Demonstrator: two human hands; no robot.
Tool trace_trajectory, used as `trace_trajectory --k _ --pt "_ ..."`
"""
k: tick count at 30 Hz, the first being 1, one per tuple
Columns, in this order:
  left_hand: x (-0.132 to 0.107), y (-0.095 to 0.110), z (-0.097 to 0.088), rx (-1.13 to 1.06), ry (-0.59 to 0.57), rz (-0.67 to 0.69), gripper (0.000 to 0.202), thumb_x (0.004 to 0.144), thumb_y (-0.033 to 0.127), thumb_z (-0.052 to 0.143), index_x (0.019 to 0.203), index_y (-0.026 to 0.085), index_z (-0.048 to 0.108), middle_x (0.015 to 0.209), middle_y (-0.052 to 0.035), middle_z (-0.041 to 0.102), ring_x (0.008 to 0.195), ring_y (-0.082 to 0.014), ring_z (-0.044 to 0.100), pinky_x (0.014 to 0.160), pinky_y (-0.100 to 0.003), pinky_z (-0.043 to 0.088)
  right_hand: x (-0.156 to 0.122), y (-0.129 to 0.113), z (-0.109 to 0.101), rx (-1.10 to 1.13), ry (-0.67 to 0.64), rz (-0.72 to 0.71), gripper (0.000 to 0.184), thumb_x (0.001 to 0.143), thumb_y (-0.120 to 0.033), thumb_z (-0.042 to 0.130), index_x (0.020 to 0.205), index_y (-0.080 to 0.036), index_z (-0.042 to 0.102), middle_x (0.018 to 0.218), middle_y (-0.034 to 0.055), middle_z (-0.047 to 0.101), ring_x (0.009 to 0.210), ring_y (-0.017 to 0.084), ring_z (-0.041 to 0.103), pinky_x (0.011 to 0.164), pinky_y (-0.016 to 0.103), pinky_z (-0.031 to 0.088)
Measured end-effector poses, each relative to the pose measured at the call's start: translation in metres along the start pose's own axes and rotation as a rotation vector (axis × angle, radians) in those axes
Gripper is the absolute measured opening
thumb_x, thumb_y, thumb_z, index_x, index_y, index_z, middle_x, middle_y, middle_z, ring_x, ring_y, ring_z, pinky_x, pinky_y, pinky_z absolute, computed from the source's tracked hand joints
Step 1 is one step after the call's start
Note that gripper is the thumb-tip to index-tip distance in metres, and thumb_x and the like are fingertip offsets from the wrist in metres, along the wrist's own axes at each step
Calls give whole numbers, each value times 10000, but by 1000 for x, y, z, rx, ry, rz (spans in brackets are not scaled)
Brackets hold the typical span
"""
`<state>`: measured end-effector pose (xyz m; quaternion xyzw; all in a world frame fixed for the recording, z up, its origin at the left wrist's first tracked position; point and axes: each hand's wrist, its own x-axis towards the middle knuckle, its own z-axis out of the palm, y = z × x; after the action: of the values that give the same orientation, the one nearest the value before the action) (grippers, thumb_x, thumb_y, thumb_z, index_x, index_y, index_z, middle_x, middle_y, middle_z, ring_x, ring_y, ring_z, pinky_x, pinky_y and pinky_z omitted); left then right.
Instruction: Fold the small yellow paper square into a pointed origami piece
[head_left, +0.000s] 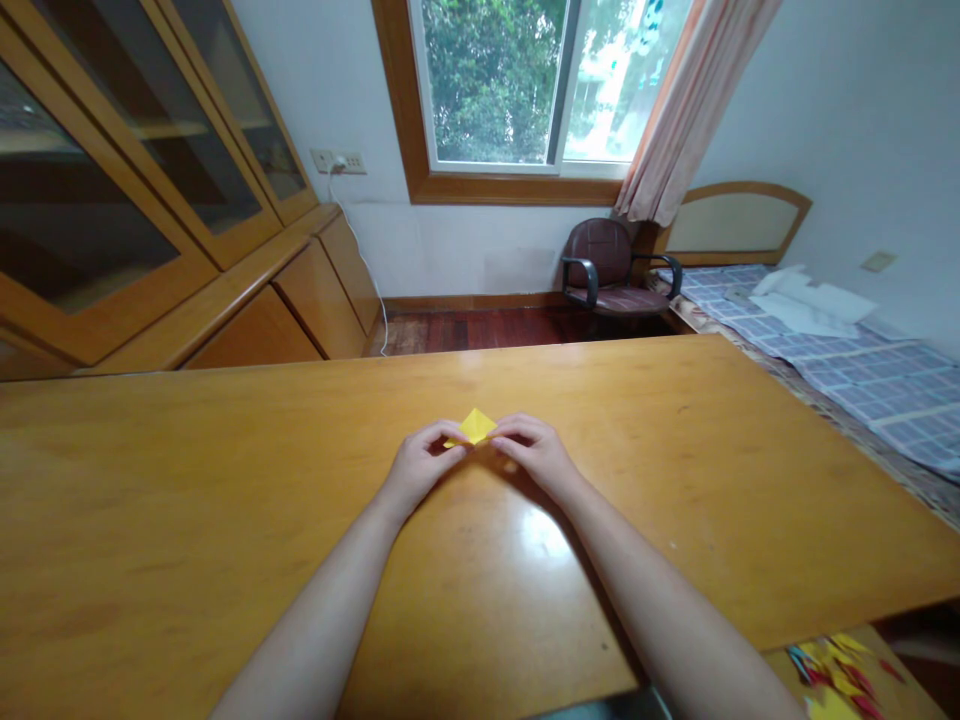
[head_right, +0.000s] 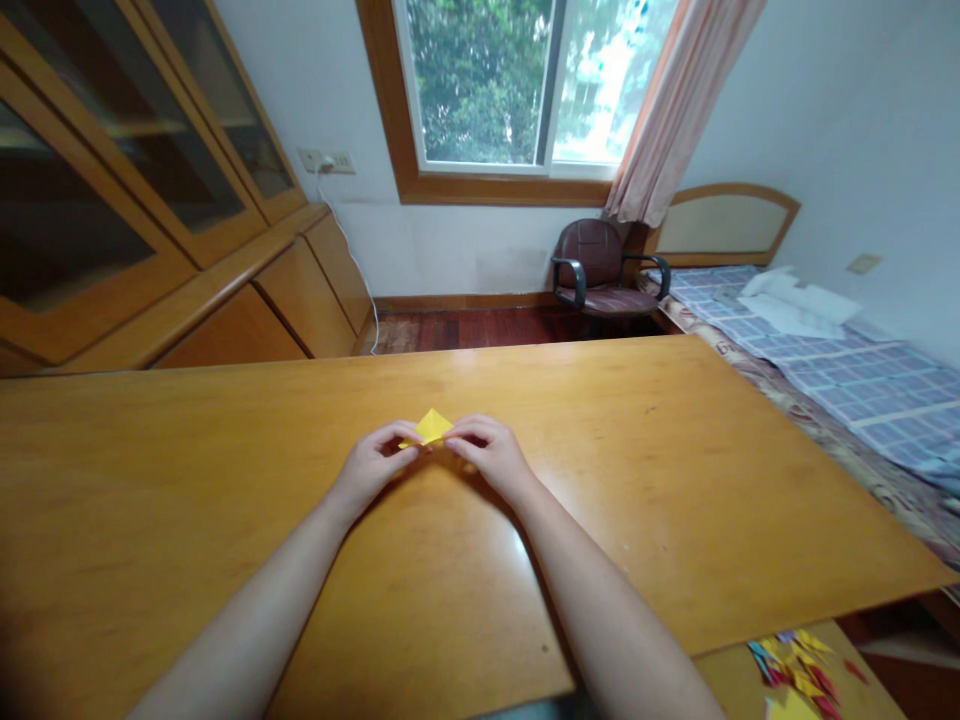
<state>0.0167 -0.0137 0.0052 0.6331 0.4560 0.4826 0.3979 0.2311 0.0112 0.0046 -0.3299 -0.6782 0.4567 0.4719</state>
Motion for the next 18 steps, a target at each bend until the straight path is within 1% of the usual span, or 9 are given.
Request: trace_trajectory --k 5,9,11,15,18 --pt "1 0 1 179 7 54 92 815 274 668 835 190 698 862 -34 698 816 -179 636 750 -272 473 0 4 5 39 -53 30 225 780 -384 772 946 -232 770 1035 60 666 938 181 640 771 286 519" --pt "0 5 3 284 -49 101 73 834 242 633 845 202 692 874 -26 706 825 -173 640 749 -264 469 2 6 6 -17 -49 25 194 781 -408 770 867 -234 782 1011 56 667 971 190 626 818 302 501" --pt "-1 7 5 301 -60 100 88 841 283 646 854 202 680 885 -27 707 824 -174 640 739 -263 471 2 6 5 -28 -30 22 182 804 -406 749 820 -227 781 971 56 681 937 190 632 844 319 493" --pt "-3 5 6 314 -37 22 195 820 381 693 846 196 636 831 -12 677 748 -162 616 690 -263 467 3 5 4 -11 0 7 178 835 -382 720 790 -213 759 912 57 703 897 191 641 855 328 488" --pt "-5 1 7 226 -10 -54 251 801 404 713 865 194 591 836 -10 660 763 -163 633 709 -272 492 3 2 4 -9 -6 11 201 839 -391 711 769 -204 735 901 57 707 882 189 641 835 324 486"
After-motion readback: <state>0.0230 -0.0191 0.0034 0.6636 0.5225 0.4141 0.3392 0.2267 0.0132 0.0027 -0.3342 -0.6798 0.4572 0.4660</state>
